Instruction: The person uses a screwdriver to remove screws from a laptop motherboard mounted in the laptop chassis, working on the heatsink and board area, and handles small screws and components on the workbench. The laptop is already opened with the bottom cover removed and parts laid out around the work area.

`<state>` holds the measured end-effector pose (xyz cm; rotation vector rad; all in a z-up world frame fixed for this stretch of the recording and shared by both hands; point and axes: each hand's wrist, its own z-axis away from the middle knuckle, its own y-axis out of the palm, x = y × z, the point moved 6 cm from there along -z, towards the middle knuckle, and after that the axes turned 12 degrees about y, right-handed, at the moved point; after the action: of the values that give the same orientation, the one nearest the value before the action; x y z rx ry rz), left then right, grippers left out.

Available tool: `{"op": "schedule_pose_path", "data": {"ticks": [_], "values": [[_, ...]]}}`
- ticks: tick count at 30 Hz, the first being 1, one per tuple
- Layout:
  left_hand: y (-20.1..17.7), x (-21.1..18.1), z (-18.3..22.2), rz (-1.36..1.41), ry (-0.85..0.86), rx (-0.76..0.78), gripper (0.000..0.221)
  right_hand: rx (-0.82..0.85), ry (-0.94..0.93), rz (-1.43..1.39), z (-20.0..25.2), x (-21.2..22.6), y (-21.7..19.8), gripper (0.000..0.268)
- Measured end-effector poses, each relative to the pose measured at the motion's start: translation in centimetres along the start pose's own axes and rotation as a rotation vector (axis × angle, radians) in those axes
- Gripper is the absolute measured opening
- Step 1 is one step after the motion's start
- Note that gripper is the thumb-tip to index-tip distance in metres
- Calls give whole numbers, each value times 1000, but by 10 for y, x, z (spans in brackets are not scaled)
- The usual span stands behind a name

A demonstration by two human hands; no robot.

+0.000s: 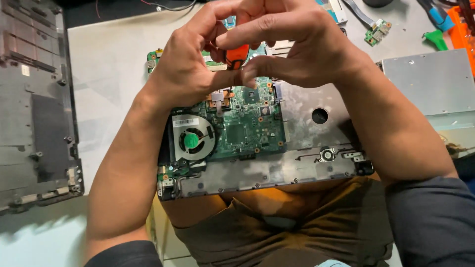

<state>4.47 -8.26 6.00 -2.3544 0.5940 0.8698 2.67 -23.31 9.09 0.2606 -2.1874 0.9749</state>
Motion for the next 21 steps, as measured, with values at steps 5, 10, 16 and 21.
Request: {"op": "schedule_pose_path", "data": {"ticks": [5, 10, 16, 21], "values": [[-4, -2, 7, 15, 6, 82, 80, -71, 67, 67, 8, -6, 0, 25], [-9, 2, 12, 56, -27, 80, 72, -74, 95, 15, 10, -7, -1, 8], [-10, 3, 8, 43, 22, 84, 57, -63, 106, 120, 16, -17, -3, 41], [-9, 13, 14, -30, -1, 37, 72, -72, 64, 121, 10, -11, 1, 41]]}}
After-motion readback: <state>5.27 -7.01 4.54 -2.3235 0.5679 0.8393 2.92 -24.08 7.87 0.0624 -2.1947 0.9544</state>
